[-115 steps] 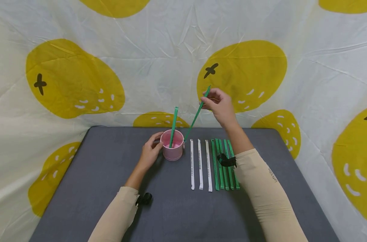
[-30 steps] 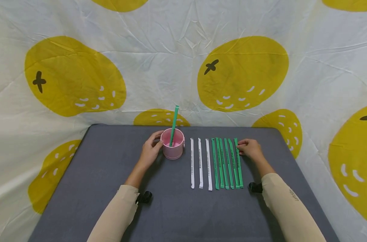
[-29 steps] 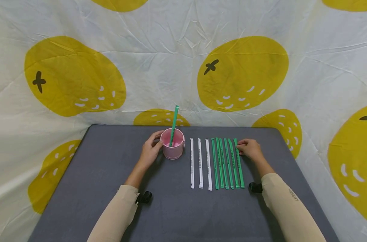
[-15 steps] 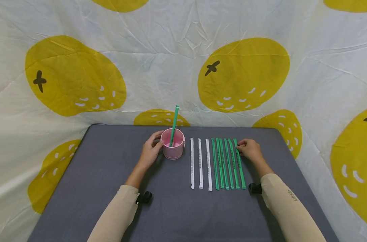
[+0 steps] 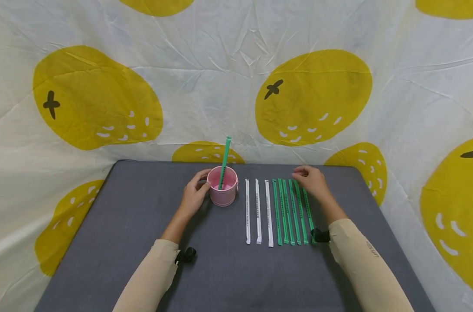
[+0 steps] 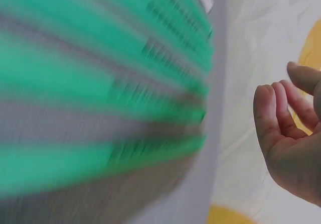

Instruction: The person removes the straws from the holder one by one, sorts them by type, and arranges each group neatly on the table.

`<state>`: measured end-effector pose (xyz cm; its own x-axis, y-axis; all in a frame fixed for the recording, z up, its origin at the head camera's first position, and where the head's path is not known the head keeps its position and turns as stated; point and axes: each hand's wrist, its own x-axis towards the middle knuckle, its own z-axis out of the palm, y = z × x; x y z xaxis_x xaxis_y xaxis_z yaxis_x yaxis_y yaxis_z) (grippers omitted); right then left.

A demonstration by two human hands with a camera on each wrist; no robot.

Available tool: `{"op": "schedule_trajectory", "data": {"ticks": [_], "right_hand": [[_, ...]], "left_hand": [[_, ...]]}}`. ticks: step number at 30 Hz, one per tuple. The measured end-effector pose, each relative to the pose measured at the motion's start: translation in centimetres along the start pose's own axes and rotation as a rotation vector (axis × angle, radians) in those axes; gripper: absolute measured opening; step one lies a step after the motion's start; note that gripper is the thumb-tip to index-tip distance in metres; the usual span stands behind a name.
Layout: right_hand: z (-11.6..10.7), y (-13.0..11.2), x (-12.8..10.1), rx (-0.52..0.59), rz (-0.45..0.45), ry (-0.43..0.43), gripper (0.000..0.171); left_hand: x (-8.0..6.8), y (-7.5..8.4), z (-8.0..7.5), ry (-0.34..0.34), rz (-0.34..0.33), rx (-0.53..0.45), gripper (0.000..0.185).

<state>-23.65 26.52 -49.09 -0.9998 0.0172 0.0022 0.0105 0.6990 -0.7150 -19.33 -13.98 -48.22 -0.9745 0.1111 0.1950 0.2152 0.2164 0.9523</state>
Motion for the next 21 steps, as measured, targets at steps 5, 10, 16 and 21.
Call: {"op": "schedule_trajectory", "data": {"ticks": [5, 10, 16, 21], "right_hand": [[2.3, -3.9, 0.7, 0.131, -0.067, -0.014, 0.037], [4.6, -7.3, 1.9, 0.208, -0.147, -0.026, 0.036], [7.0, -11.2, 3.2, 0.282, -0.22, -0.049, 0.036], [8.7, -13.5, 3.9, 0.345, -0.211, -0.099, 0.041]], "left_hand": [[-0.2, 0.2, 0.0, 0.002, 0.003, 0.024, 0.043], [-0.2, 0.3, 0.1, -0.006, 0.001, 0.029, 0.043], [0.5, -1.8, 0.2, -0.006, -0.01, 0.031, 0.045], [1.0, -3.9, 0.4, 0.005, 0.002, 0.014, 0.046]]}}
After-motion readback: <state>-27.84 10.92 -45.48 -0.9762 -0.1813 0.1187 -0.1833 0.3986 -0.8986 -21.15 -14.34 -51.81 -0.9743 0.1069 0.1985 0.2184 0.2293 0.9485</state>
